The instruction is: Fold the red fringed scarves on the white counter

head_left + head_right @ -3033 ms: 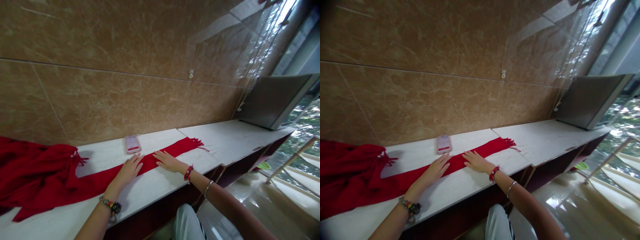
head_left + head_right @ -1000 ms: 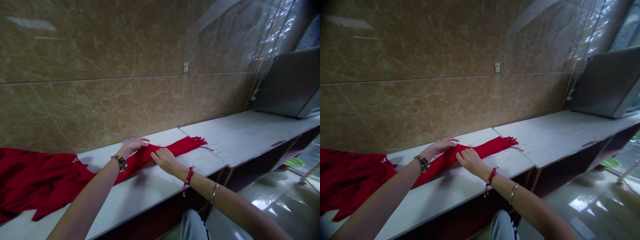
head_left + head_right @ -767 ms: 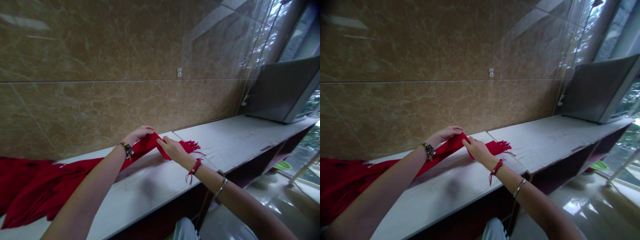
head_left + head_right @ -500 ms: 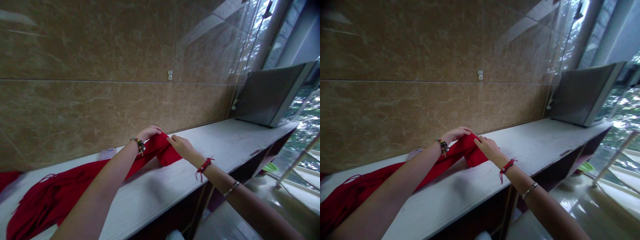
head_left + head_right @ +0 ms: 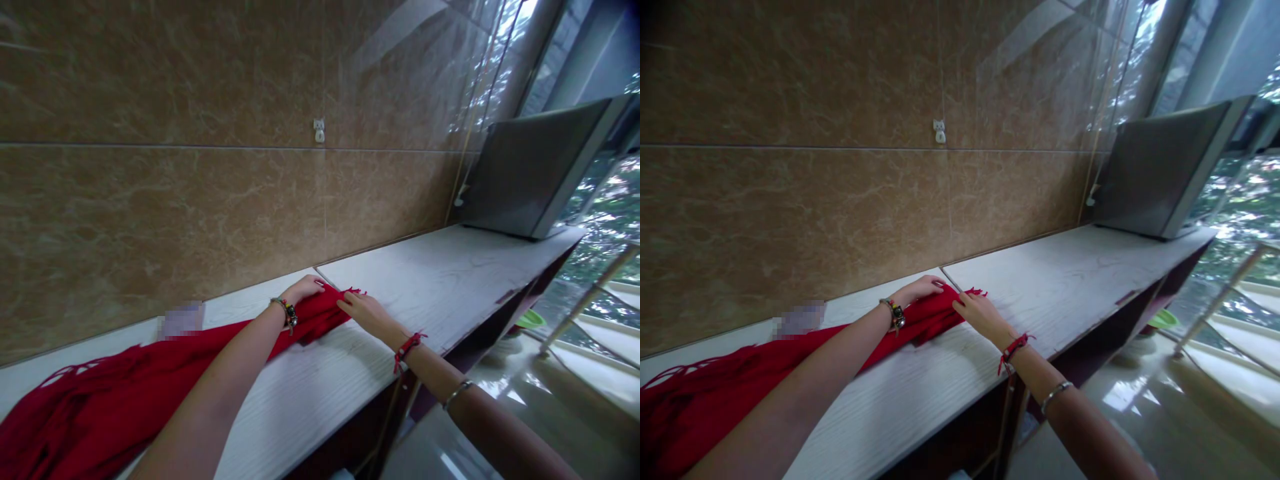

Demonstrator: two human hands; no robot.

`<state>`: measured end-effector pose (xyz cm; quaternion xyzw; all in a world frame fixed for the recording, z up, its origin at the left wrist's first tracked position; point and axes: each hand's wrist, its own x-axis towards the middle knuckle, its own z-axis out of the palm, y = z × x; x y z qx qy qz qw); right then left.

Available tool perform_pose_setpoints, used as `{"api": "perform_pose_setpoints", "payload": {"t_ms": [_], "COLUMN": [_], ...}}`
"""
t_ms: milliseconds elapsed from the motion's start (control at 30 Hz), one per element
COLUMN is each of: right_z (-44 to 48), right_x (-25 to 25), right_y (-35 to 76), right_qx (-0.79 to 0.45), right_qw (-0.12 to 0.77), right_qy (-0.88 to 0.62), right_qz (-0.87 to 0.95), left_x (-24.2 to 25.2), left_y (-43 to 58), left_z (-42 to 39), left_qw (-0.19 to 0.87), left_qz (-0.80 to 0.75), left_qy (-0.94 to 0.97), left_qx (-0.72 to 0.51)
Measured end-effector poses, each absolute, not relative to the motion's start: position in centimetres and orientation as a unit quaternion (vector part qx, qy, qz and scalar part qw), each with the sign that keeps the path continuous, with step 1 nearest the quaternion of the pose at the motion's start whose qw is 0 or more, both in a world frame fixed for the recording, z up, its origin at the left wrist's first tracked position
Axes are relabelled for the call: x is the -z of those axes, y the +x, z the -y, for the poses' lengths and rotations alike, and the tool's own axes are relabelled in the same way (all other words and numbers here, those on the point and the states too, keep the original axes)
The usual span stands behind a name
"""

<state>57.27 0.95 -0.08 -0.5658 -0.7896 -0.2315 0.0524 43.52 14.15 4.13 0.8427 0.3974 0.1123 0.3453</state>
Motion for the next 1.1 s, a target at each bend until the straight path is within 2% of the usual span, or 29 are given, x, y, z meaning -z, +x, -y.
{"api": "perform_pose_setpoints", "payload": {"t_ms": [167,267,333,400,567,767,1000,1100], "right_z": [-1.2,-1.2,-1.2,-1.4,-1.8,-1.7,-1.6,-1.7], "right_x": [0.9,1.0,1.1,1.2,1.5,0.8,-0.2,-0.5], "right_y": [57.9,58.3,58.5,58.7,58.8,58.0,56.8,56.3], "right_qx": [0.233,0.239,0.237,0.231,0.223,0.212,0.201,0.200], "right_qw": [0.106,0.139,0.142,0.125,0.069,0.035,0.016,0.005], "right_qy": [-0.543,-0.522,-0.520,-0.529,-0.548,-0.573,-0.590,-0.597], "right_qz": [0.800,0.807,0.808,0.807,0.803,0.791,0.781,0.777], "left_x": [-2.9,-2.6,-2.6,-2.6,-2.9,-2.8,-2.6,-1.9], "left_y": [42.4,40.1,37.7,34.9,28.7,23.2,18.7,18.5], "left_z": [-12.4,-9.8,-8.1,-6.7,-5.1,-4.2,-3.7,-2.7], "left_qw": [0.268,0.159,0.073,0.033,-0.003,-0.069,-0.128,-0.117], "left_qz": [-0.364,-0.320,-0.296,-0.289,-0.304,-0.357,-0.367,-0.337], "left_qy": [0.875,0.912,0.937,0.949,0.952,0.931,0.919,0.930], "left_qx": [-0.173,-0.201,-0.173,-0.119,-0.024,0.018,-0.072,-0.092]}}
